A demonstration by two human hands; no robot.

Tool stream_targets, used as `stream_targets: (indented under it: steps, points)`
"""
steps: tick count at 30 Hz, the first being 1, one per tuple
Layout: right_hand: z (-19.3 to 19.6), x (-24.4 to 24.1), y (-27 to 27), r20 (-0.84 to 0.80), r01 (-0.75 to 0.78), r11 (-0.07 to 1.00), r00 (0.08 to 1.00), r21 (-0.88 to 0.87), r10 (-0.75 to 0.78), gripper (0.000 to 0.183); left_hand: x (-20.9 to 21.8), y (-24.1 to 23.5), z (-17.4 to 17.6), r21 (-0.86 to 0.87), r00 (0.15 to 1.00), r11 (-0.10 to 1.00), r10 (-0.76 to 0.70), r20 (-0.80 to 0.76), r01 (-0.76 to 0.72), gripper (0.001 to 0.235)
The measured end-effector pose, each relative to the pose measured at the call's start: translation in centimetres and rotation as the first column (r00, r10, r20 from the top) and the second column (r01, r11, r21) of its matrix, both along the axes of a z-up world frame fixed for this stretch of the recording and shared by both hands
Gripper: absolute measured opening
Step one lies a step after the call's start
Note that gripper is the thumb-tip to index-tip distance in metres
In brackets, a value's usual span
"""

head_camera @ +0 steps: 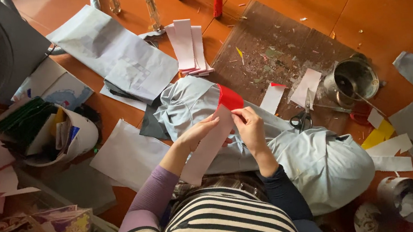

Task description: Cutting and folding paper strips for decoration assembly.

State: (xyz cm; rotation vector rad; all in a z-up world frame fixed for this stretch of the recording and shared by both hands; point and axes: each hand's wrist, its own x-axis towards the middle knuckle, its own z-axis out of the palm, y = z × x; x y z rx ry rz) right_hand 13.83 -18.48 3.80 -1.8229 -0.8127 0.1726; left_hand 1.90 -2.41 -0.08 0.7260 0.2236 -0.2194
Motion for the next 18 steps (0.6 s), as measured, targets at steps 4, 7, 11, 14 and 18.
stream_targets:
  steps: [4,7,11,14,18]
  points:
    - [-0.7,0.2,0.1,0.018,0.008,1.0,1.0,0.007,-0.008,0.009,-0.1,0.0,0.5,0.023,1.0,1.0,-0.005,-0.007,0.005,0.054]
    - [-0.8,-0.1,0.2,-0.055,0.007,1.0,0.998,0.021,-0.006,0.008,-0.4,-0.2,0.0,0.027,1.0,0.999,0.017,0.014,-0.017,0.055]
    - [-0.9,-0.4,0.5,-0.025,0.029,0.999,0.999,0.037,-0.029,0.009,-0.6,0.0,-0.6,-0.025,0.998,0.999,0.045,-0.035,-0.046,0.056]
    - [-1.1,-1.0,0.3,-0.008,0.041,0.998,0.999,0.039,-0.041,0.009,-1.2,0.0,-1.4,-0.062,0.997,0.997,0.05,-0.052,-0.053,0.057]
    - [-0.2,-1.1,0.6,-0.014,0.027,0.999,1.0,0.047,-0.026,0.007,-2.3,0.1,-1.6,-0.091,0.993,0.993,0.07,-0.093,-0.078,0.06]
